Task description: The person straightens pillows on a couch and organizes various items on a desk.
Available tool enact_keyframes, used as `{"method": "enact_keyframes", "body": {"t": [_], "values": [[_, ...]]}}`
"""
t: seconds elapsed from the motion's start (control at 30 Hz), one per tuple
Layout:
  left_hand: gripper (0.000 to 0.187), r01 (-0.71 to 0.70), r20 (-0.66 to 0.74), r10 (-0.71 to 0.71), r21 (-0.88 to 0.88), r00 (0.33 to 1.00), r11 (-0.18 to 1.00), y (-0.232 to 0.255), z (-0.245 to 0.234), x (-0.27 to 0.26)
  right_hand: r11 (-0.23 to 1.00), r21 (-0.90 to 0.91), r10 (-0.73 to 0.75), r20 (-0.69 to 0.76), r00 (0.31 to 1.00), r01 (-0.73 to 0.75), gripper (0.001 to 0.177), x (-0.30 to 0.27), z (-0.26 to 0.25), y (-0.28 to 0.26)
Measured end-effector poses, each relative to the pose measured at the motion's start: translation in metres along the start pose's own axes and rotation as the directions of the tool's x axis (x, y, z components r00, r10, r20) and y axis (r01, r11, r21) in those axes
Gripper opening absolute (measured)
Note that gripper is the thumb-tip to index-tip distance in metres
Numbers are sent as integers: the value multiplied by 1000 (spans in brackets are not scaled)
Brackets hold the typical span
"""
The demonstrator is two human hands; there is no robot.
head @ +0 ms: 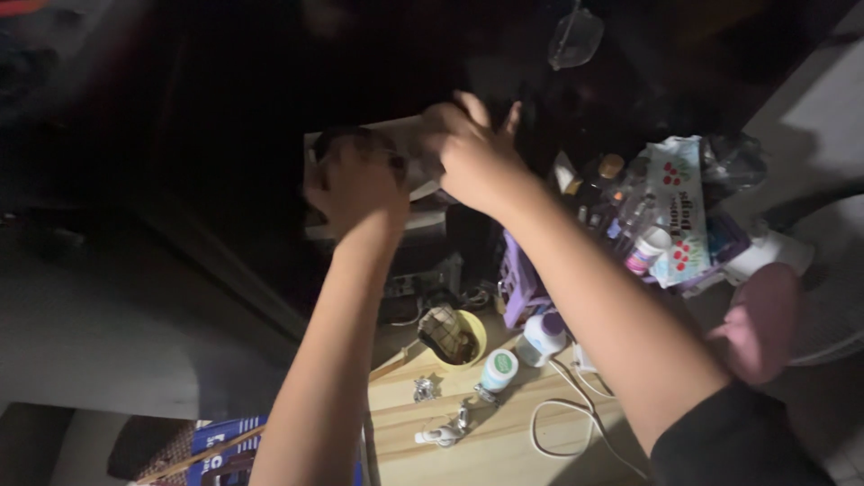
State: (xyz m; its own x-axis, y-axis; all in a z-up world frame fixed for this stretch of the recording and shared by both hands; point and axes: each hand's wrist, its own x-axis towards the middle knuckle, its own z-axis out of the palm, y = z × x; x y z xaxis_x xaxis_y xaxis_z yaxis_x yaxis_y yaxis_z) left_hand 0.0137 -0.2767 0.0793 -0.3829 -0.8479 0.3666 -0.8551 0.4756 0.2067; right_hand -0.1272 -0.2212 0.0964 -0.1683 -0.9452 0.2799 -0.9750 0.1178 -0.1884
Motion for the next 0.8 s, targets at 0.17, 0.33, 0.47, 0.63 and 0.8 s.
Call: {"method": "enact_keyframes", "body": {"t": [0.17,0.33,0.47,0.63,0.8], "values": [[60,-251,-342,153,-264,927,931,52,12,-65,990,63,-110,-247,963,129,39,-58,-6,22],[65,-376,-448,175,-413,877,830,101,30,-130,955,114,-189,-473,860,273,31,-140,-14,58],[70,-446,-342,295,-566,892,693,136,45,-186,915,378,56,-459,887,138,43,-215,-6,90],[61,-465,-272,393,-672,879,576,169,116,-255,698,677,486,-208,849,-233,48,-297,104,178],[47,-272,33,412,-701,911,659,179,185,-302,694,368,618,135,774,-619,23,-370,311,295]]}}
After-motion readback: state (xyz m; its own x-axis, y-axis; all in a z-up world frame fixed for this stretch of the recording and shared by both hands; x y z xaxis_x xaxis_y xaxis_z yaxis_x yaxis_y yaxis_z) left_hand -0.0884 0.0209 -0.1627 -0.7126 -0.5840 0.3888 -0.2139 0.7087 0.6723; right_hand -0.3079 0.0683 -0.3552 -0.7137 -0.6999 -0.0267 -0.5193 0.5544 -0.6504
